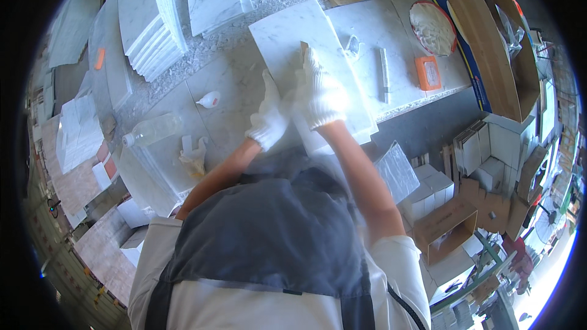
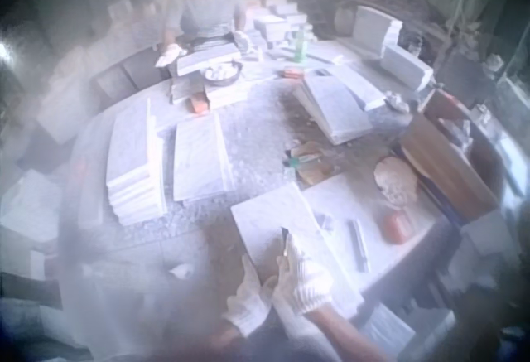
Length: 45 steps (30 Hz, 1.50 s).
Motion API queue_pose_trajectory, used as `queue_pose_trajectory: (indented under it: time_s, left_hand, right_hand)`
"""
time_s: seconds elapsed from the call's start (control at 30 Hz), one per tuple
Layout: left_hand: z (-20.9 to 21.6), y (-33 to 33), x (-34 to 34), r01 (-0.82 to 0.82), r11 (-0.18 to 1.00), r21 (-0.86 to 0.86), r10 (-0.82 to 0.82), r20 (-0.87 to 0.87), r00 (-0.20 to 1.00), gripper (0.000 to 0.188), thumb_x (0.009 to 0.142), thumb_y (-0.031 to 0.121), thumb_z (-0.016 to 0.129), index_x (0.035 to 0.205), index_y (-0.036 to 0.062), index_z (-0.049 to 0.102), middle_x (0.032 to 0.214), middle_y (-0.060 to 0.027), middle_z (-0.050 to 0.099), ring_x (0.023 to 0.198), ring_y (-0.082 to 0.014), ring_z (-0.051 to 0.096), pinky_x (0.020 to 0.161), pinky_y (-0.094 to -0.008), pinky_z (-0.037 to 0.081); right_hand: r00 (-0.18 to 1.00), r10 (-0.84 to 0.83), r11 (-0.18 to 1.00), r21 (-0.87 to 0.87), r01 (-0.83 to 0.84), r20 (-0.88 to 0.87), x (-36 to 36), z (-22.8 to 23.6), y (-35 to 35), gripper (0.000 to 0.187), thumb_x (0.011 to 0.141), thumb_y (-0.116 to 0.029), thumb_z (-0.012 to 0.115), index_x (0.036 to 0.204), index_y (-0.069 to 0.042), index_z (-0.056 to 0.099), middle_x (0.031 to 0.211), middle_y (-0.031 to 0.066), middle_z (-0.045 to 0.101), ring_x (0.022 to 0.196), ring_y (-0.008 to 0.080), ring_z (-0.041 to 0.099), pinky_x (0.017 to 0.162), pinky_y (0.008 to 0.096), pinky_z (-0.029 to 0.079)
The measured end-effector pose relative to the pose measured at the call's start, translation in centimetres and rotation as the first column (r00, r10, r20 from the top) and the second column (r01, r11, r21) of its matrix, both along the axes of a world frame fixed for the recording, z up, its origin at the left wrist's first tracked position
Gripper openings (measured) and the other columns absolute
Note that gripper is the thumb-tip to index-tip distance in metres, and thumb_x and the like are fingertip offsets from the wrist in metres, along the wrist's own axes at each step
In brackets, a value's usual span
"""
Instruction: The person scrapes the surface of white rectangular tiles with a metal scraper, repeatedly applying liquid from a small bottle and wiping the surface. The person handles multiple tiles one at a time, scraping and wiping each before moving to the next.
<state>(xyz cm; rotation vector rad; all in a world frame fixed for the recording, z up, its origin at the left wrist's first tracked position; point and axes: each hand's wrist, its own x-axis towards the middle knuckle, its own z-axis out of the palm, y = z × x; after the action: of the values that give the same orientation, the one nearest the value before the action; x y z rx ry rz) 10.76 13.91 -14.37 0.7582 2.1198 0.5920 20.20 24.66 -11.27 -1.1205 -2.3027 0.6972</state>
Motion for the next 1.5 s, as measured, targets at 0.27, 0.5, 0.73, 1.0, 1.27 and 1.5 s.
queue_pose_trajectory:
  time_s: [0.27,0.5,0.73,1.0,1.27,1.5]
  left_hand:
    - [1.2,-0.8,-0.8,0.153,0.988,0.031,-0.146,-0.16,0.976,0.094,0.1,0.044,0.062,0.162,-0.0007,0.007,0.13,-0.0298,0.064,0.112,-0.0455,0.066,0.098,-0.0498,0.048]
    - [-1.3,-0.5,-1.0,0.071,0.996,0.05,-0.068,-0.045,0.997,0.093,0.099,0.039,0.065,0.162,0.0006,0.008,0.125,-0.0298,0.066,0.111,-0.0445,0.067,0.093,-0.0504,0.05]
    - [-2.3,-1.8,-0.3,0.196,0.868,0.456,0.009,-0.409,0.912,0.089,0.095,0.032,0.074,0.157,-0.0055,0.023,0.14,-0.0319,0.055,0.124,-0.0441,0.059,0.105,-0.0457,0.047]
    - [3.8,-1.2,1.4,0.572,0.612,0.546,-0.115,-0.654,0.748,0.062,0.075,0.026,0.083,0.131,0.0115,0.059,0.124,-0.0131,0.059,0.113,-0.0366,0.06,0.094,-0.0477,0.053]
    - [3.2,5.2,-6.1,0.259,0.938,0.232,-0.04,-0.668,0.743,0.049,0.094,0.041,0.066,0.134,0.0144,0.06,0.141,-0.0164,0.053,0.134,-0.0414,0.047,0.116,-0.0542,0.034]
    - [1.7,2.7,-1.2,0.698,0.624,0.35,-0.129,-0.835,0.535,0.051,0.086,0.035,0.073,0.132,0.0133,0.065,0.142,-0.0145,0.056,0.135,-0.0397,0.05,0.117,-0.0548,0.038]
  right_hand:
    - [0.999,-0.054,0.981,-0.189,0.052,-0.005,2.0,1.6,-0.6,0.047,0.094,-0.018,0.062,0.139,-0.006,0.06,0.122,0.0224,0.069,0.106,0.0387,0.069,0.093,0.0427,0.053]
    - [0.995,0.086,0.972,-0.222,-0.074,0.046,-0.4,0.4,0.5,0.046,0.095,-0.022,0.064,0.139,-0.011,0.062,0.12,0.0208,0.07,0.111,0.039,0.068,0.096,0.0416,0.052]
    - [0.954,0.195,0.949,-0.203,-0.243,-0.228,7.0,0.9,0.2,0.046,0.095,-0.007,0.068,0.139,-0.001,0.061,0.105,0.0156,0.076,0.081,0.0161,0.069,0.075,0.0321,0.056]
    - [0.895,-0.431,0.586,-0.79,0.181,-0.115,15.1,2.0,-2.8,0.054,0.097,-0.006,0.061,0.15,-0.002,0.051,0.083,-0.0008,0.062,0.067,0.0046,0.054,0.061,0.0229,0.049]
    - [0.81,-0.559,0.57,-0.791,0.222,-0.176,16.2,1.6,-3.7,0.058,0.102,-0.015,0.063,0.154,0.001,0.042,0.093,-0.0009,0.061,0.074,0.004,0.057,0.062,0.0203,0.051]
    - [0.758,-0.627,0.527,-0.815,0.24,-0.182,16.2,0.8,-3.2,0.051,0.103,-0.017,0.063,0.15,-0.003,0.05,0.098,0.0009,0.064,0.08,0.0062,0.062,0.068,0.0213,0.054]
